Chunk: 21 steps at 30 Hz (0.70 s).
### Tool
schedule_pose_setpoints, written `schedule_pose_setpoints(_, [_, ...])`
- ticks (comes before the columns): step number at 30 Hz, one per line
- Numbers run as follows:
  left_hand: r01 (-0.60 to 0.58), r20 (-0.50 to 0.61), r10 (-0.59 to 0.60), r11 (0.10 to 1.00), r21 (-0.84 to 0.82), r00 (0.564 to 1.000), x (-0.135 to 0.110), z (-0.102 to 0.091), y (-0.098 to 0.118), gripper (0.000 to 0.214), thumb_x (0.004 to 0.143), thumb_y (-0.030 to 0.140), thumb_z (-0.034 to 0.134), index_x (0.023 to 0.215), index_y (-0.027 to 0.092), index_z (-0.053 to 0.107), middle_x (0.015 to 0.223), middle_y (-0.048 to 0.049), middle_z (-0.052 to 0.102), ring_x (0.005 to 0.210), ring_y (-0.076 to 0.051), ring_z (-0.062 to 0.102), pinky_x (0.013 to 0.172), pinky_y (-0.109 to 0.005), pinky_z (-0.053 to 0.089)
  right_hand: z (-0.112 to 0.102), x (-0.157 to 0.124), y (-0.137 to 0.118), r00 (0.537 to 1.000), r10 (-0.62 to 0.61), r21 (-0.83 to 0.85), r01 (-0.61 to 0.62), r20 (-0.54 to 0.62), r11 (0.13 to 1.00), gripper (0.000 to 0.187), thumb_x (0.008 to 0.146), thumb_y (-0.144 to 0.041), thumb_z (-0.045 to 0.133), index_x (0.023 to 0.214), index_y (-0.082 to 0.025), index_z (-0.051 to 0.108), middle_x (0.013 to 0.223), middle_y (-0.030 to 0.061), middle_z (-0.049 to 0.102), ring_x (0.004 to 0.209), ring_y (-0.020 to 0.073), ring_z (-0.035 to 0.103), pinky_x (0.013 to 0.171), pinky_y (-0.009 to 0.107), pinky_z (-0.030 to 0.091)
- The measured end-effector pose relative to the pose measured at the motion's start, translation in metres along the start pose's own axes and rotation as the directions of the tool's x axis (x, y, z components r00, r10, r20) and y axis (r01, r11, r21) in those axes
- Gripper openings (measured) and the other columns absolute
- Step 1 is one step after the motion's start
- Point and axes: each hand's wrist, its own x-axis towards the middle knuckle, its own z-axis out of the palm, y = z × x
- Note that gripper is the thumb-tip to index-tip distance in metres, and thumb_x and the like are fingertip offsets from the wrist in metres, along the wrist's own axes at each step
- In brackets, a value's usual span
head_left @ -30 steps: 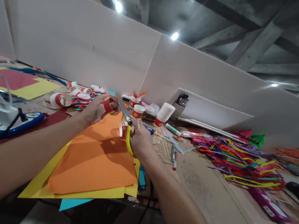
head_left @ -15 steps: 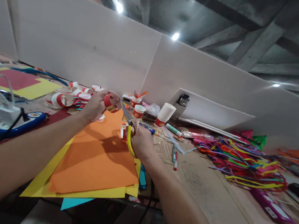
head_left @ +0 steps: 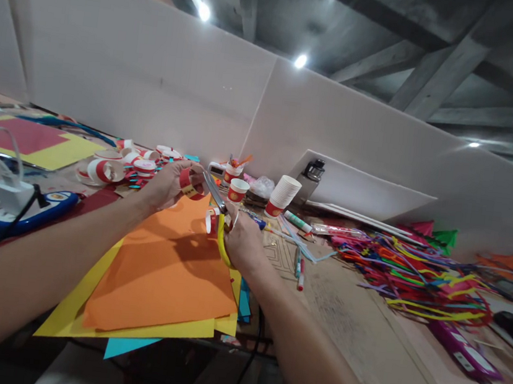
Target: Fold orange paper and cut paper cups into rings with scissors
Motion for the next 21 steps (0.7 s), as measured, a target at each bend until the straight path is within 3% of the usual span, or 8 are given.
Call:
schedule_pose_setpoints(7, [0.006,0.046,-0.009,0.998,0.067,0.999,0.005,-0.012,-0.004,0.008,0.068,0.02,0.069,0.067,0.014,0.063,0.064,-0.0015,0.059,0.06,-0.012,0.055,0.055,-0.022,0.043,0.004,0.001,0.002,1.0,0.001,0.008,-0.001,0.001,1.0,0.023,0.09,-0.024,0.047,0.109,-0.021,0.059,0.094,0.0058,0.07,0.081,0.0179,0.064,0.064,0.024,0.037])
schedule_pose_setpoints(12, [-0.008,-0.007,0.009,0.999,0.036,1.0,0.006,-0.011,-0.002,0.005,0.07,0.017,0.065,0.069,0.014,0.061,0.059,-0.0005,0.057,0.053,-0.011,0.053,0.056,-0.025,0.046,0.007,0.002,0.005,1.0,0.005,0.042,-0.005,-0.001,0.999,0.023,0.091,-0.027,0.047,0.108,-0.021,0.06,0.091,0.0055,0.07,0.08,0.0183,0.064,0.066,0.025,0.039])
schedule_pose_setpoints(15, [0.007,-0.017,-0.006,1.0,0.007,1.0,0.007,-0.007,-0.002,0.007,0.069,0.014,0.063,0.063,0.014,0.058,0.056,0.0,0.054,0.051,-0.011,0.053,0.053,-0.024,0.046,0.007,0.001,0.004,1.0,0.012,0.051,-0.012,-0.008,0.999,0.028,0.091,-0.031,0.049,0.115,-0.022,0.059,0.095,0.0064,0.069,0.082,0.0187,0.064,0.065,0.025,0.04])
schedule_pose_setpoints(18, [0.105,-0.06,-0.106,0.994,-0.015,0.993,0.006,-0.001,-0.002,0.008,0.069,0.013,0.061,0.062,0.014,0.058,0.058,-0.0014,0.057,0.053,-0.012,0.054,0.051,-0.022,0.046,0.006,0.001,0.003,1.0,0.013,0.077,-0.012,-0.019,0.997,0.038,0.09,-0.033,0.051,0.126,-0.023,0.055,0.105,0.0082,0.067,0.088,0.0191,0.063,0.07,0.025,0.042])
schedule_pose_setpoints(21, [0.137,-0.05,-0.138,0.99,-0.012,0.989,0.003,0.005,0.0,0.007,0.07,0.012,0.059,0.064,0.012,0.06,0.062,-0.0025,0.059,0.054,-0.011,0.055,0.052,-0.022,0.047,0.004,0.001,0.001,0.999,0.03,0.064,-0.029,-0.02,0.998,0.037,0.091,-0.035,0.05,0.126,-0.023,0.056,0.105,0.0088,0.067,0.09,0.0199,0.063,0.072,0.025,0.042])
